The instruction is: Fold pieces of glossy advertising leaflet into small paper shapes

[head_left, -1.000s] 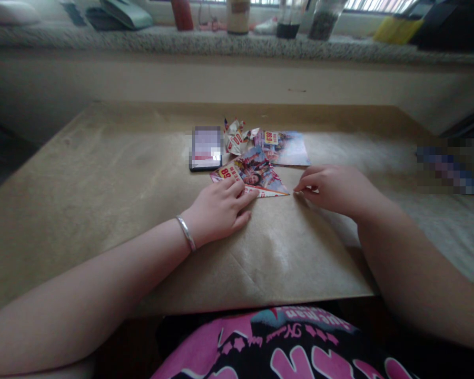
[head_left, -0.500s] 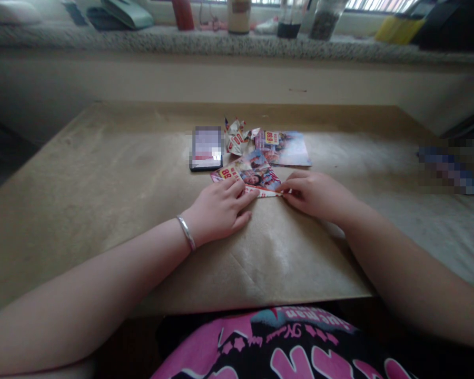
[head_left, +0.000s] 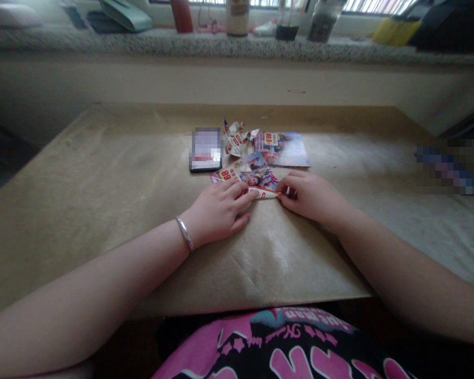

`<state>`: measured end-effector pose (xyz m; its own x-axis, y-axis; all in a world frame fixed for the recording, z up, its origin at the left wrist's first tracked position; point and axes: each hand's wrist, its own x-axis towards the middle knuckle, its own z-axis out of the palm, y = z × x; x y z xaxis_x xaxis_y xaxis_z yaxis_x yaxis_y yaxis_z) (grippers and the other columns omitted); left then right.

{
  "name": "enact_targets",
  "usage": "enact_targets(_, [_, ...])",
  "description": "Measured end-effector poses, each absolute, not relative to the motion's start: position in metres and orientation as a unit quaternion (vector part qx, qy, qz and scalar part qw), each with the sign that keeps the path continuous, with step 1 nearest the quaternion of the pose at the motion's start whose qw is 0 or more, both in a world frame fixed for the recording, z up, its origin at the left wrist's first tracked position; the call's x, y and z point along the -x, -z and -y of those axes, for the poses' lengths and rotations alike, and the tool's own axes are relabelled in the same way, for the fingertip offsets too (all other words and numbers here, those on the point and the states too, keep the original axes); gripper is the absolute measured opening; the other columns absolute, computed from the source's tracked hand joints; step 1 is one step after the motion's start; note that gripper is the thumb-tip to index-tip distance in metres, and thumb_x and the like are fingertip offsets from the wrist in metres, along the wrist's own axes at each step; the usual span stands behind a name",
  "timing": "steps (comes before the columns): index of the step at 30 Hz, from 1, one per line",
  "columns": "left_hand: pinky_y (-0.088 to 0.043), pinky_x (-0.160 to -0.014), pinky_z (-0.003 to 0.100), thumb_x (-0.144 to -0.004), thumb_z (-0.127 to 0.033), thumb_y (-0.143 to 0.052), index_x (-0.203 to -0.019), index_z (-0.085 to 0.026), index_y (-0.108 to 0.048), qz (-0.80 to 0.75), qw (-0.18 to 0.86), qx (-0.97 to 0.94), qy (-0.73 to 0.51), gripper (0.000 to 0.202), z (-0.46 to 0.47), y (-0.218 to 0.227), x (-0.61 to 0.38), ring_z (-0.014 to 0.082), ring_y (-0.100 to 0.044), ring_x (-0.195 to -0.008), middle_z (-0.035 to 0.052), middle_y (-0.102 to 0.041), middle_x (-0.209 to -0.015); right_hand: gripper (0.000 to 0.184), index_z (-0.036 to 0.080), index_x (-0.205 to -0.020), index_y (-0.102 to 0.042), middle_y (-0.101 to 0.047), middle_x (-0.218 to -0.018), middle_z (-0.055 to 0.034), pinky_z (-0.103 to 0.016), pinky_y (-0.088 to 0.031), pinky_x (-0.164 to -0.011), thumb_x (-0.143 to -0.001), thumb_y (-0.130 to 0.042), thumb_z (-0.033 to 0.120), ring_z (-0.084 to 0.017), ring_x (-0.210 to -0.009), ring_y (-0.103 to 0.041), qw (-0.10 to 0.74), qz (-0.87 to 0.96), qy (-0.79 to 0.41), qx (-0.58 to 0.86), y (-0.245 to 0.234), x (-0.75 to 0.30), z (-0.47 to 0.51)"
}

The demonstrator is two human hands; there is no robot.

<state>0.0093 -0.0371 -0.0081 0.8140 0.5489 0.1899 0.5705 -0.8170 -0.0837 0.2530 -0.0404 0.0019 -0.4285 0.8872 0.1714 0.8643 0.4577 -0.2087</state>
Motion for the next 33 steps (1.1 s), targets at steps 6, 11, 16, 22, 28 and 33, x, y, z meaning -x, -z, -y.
enact_targets(6, [-0.046,-0.099,0.043,-0.094,-0.035,-0.045,-0.135,-0.014,-0.052,0.28,0.069,0.954,0.079,0.046,0.038,0.006,-0.011,0.0291,-0.053,-0.117,0.0126,-0.057,-0.131,0.014,0.019,-0.085,-0.068,-0.068,-0.086,-0.006,-0.029,-0.041,-0.067,-0.082,-0.055,0.023,-0.019,-0.075,-0.062,0.084,0.85,0.004,0.52,-0.011,-0.251,0.048])
enact_targets(11, [-0.047,-0.099,0.043,-0.095,-0.033,-0.043,-0.133,-0.01,-0.053,0.282,0.065,0.954,0.08,0.045,0.04,0.006,-0.013,0.0288,-0.053,-0.119,0.0144,-0.058,-0.131,0.018,0.021,-0.086,-0.069,-0.07,-0.09,-0.0057,-0.03,-0.039,-0.066,-0.085,-0.052,0.024,-0.02,-0.08,-0.064,0.05,0.85,0.027,0.524,-0.013,-0.248,0.051])
enact_targets(16, [-0.047,-0.098,0.043,-0.097,-0.034,-0.04,-0.132,-0.008,-0.054,0.294,0.062,0.951,0.072,0.046,0.041,0.007,-0.013,0.0285,-0.052,-0.121,0.0149,-0.058,-0.131,0.024,0.021,-0.09,-0.073,-0.071,-0.095,-0.006,-0.03,-0.04,-0.066,-0.089,-0.05,0.026,-0.02,-0.082,-0.064,0.044,0.856,0.024,0.515,-0.014,-0.249,0.051])
enact_targets(22, [-0.045,-0.099,0.041,-0.098,-0.035,-0.037,-0.135,-0.01,-0.051,0.298,0.064,0.95,0.062,0.047,0.042,0.006,-0.015,0.0275,-0.051,-0.121,0.0129,-0.058,-0.133,0.027,0.021,-0.09,-0.075,-0.071,-0.093,-0.0059,-0.03,-0.039,-0.065,-0.09,-0.049,0.024,-0.019,-0.081,-0.064,0.025,0.86,0.041,0.508,-0.015,-0.247,0.052])
enact_targets(28, [-0.042,-0.101,0.044,-0.097,-0.039,-0.04,-0.139,-0.015,-0.048,0.304,0.079,0.948,0.055,0.049,0.041,0.004,-0.015,0.0294,-0.05,-0.119,0.0118,-0.058,-0.129,0.026,0.021,-0.091,-0.076,-0.071,-0.092,-0.0063,-0.029,-0.037,-0.064,-0.09,-0.049,0.024,-0.019,-0.08,-0.063,0.031,0.858,0.046,0.51,-0.013,-0.248,0.051])
enact_targets(33, [-0.042,-0.1,0.043,-0.097,-0.04,-0.038,-0.137,-0.018,-0.05,0.31,0.076,0.946,0.053,0.047,0.041,0.004,-0.016,0.0291,-0.049,-0.118,0.0115,-0.059,-0.126,0.028,0.021,-0.093,-0.075,-0.07,-0.089,-0.0065,-0.03,-0.036,-0.062,-0.091,-0.048,0.025,-0.02,-0.079,-0.063,0.018,0.859,0.052,0.509,-0.014,-0.248,0.051])
